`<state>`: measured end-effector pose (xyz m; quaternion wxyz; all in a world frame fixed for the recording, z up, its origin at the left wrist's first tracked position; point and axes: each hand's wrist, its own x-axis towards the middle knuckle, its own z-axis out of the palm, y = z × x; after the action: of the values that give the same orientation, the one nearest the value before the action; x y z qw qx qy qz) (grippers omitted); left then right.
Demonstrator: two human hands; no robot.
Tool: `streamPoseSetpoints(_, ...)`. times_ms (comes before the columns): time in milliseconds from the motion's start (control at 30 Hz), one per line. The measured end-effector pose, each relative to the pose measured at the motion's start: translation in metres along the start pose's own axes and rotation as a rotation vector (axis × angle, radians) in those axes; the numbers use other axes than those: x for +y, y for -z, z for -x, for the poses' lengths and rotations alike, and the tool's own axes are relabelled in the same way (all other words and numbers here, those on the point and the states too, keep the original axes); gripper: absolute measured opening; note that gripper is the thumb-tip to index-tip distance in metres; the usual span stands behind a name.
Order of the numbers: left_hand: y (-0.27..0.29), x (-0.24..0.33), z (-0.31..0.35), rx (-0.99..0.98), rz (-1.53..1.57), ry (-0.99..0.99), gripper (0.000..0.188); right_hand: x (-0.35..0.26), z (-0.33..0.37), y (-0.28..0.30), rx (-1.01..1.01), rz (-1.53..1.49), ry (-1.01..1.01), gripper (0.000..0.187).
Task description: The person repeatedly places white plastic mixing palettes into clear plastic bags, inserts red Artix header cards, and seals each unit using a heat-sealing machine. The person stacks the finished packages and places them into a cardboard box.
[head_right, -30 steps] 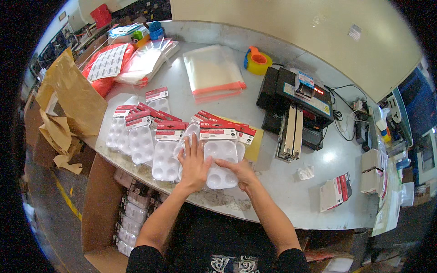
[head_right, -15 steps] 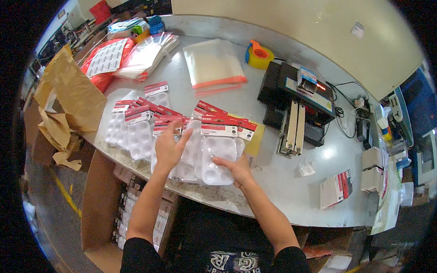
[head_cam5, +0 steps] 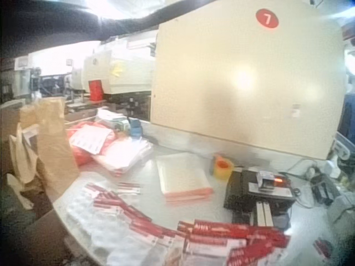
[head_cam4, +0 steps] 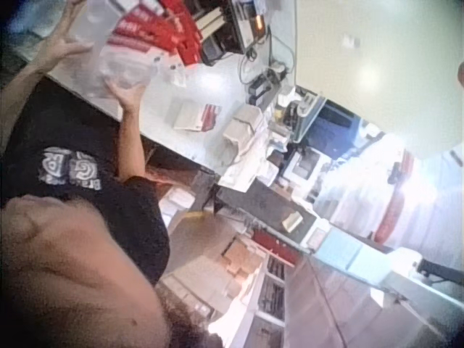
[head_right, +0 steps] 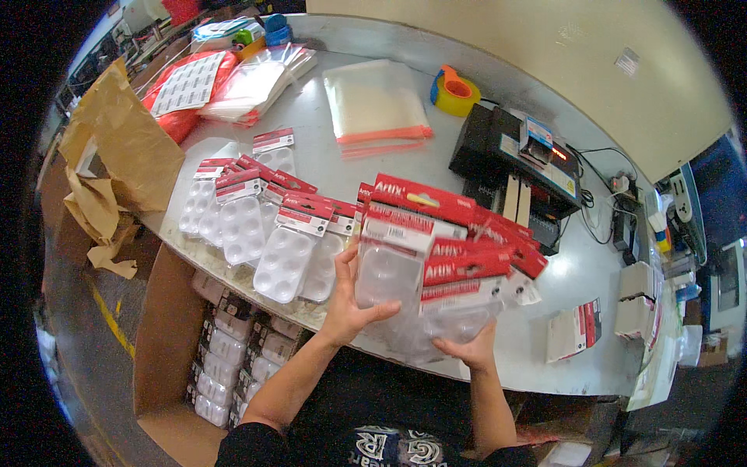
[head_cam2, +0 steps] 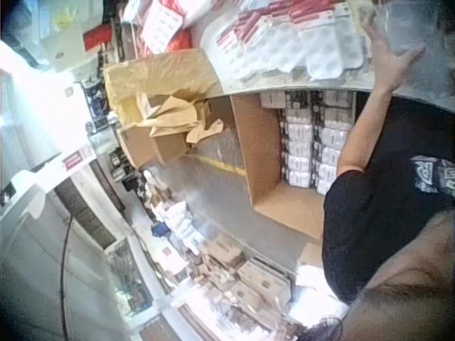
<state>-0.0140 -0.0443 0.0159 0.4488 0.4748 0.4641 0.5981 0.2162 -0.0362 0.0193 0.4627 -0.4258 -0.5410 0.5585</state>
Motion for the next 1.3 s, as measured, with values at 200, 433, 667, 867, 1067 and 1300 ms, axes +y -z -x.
streamPoseSetpoints(200, 0.004, 0.0, 0.001, -0.13, 0.209, 0.111, 0.115, 0.011, 0.027, 0.014, 0.02, -0.018, 0.051, 0.093)
streamPoseSetpoints(433, 0.011, -0.003, -0.001, -0.153, 0.147, 0.521, 0.08, 0.021, 0.008, 0.0, 0.021, 0.071, -0.105, 0.073)
streamPoseSetpoints(667, 0.009, -0.005, 0.014, -0.15, 0.205, 0.404, 0.072, 0.018, 0.005, -0.009, -0.005, -0.158, -0.161, 0.073)
streamPoseSetpoints(867, 0.007, 0.001, 0.038, -0.254, 0.294, 0.344, 0.079, -0.011, 0.017, -0.002, -0.208, 0.012, -0.031, 0.096)
streamPoseSetpoints(1067, -0.021, 0.001, 0.064, -0.153, 0.33, 0.313, 0.066, -0.009, 0.039, 0.009, -0.277, -0.047, -0.152, 0.1)
streamPoseSetpoints(1300, -0.034, 0.003, 0.075, -0.334, 0.058, 0.34, 0.056, 0.004, 0.08, 0.044, -0.185, 0.031, -0.13, 0.101)
